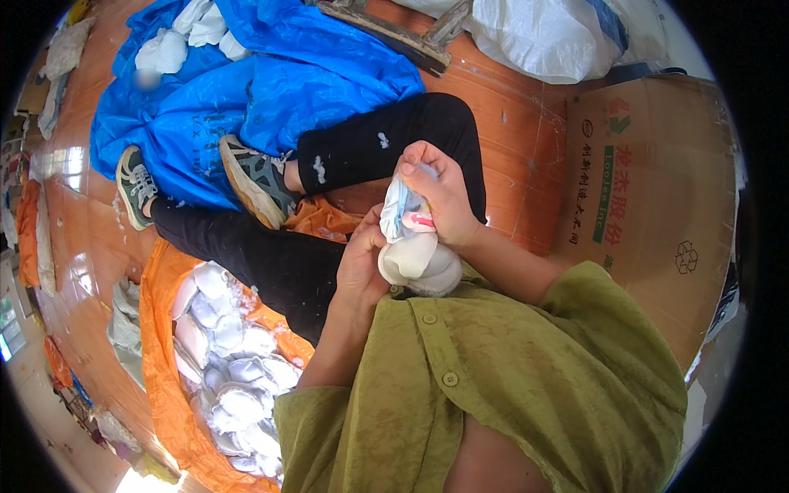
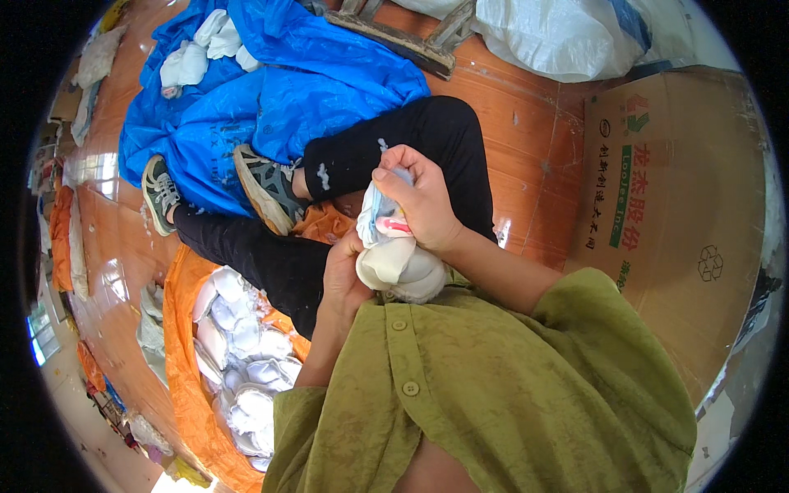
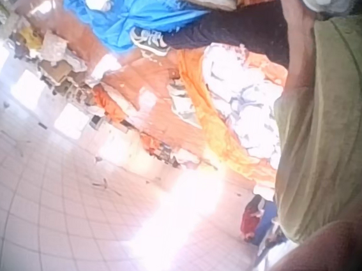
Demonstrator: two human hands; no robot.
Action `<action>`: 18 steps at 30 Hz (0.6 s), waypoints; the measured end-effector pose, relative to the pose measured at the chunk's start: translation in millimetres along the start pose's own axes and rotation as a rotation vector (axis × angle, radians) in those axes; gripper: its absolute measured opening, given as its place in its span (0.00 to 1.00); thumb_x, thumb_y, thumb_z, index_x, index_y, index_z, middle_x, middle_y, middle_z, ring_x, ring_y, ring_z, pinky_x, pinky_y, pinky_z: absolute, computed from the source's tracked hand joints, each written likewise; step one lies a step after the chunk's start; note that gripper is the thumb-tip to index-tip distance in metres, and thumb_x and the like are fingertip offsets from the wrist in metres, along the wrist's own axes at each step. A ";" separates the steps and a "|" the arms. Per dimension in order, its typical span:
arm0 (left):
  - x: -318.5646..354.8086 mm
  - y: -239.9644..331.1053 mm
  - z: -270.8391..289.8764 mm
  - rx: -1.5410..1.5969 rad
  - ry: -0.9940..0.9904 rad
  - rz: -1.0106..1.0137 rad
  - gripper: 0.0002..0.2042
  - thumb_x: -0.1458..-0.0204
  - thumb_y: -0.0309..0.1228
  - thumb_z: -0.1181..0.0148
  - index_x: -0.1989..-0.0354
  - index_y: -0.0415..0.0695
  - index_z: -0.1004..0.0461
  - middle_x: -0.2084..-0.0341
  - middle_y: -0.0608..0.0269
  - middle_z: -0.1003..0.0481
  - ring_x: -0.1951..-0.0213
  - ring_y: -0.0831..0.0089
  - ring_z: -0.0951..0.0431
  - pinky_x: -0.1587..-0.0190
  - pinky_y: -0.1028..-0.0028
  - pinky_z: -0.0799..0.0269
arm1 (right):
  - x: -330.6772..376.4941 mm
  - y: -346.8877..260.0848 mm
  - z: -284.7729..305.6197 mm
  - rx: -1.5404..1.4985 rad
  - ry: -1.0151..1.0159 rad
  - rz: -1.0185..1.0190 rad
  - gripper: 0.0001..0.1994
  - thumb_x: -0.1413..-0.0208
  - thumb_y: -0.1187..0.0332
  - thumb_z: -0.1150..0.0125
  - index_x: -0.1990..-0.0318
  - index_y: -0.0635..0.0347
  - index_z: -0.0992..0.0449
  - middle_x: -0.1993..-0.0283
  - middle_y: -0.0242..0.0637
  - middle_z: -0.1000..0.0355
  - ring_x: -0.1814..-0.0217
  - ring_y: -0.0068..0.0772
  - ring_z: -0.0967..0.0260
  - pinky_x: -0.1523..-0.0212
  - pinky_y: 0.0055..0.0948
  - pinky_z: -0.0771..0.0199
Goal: The person sits on the floor and repeatedly stuffs white cotton-like material into a sock, compressing it by hand. The person handles the sock and cotton material throughout the clip.
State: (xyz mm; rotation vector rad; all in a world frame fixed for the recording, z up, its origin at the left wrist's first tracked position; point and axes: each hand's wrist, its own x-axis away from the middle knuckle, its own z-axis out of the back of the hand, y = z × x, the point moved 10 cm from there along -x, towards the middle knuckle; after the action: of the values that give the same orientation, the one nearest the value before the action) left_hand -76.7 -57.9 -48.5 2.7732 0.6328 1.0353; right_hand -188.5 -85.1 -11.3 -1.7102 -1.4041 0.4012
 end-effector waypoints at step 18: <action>47.9 73.8 -53.3 -1.431 0.232 -0.909 0.14 0.51 0.33 0.35 0.59 0.42 0.28 0.60 0.62 0.30 0.60 0.71 0.29 0.59 0.74 0.32 | -7.7 -6.0 30.5 0.399 0.344 0.116 0.11 0.47 0.72 0.38 0.71 0.58 0.37 0.76 0.26 0.40 0.75 0.14 0.45 0.76 0.21 0.41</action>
State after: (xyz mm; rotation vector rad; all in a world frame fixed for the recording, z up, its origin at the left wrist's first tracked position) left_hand -53.4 -106.6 39.1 0.9795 0.6469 0.9386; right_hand -216.2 -79.6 -26.3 -1.4516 -0.9094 0.3975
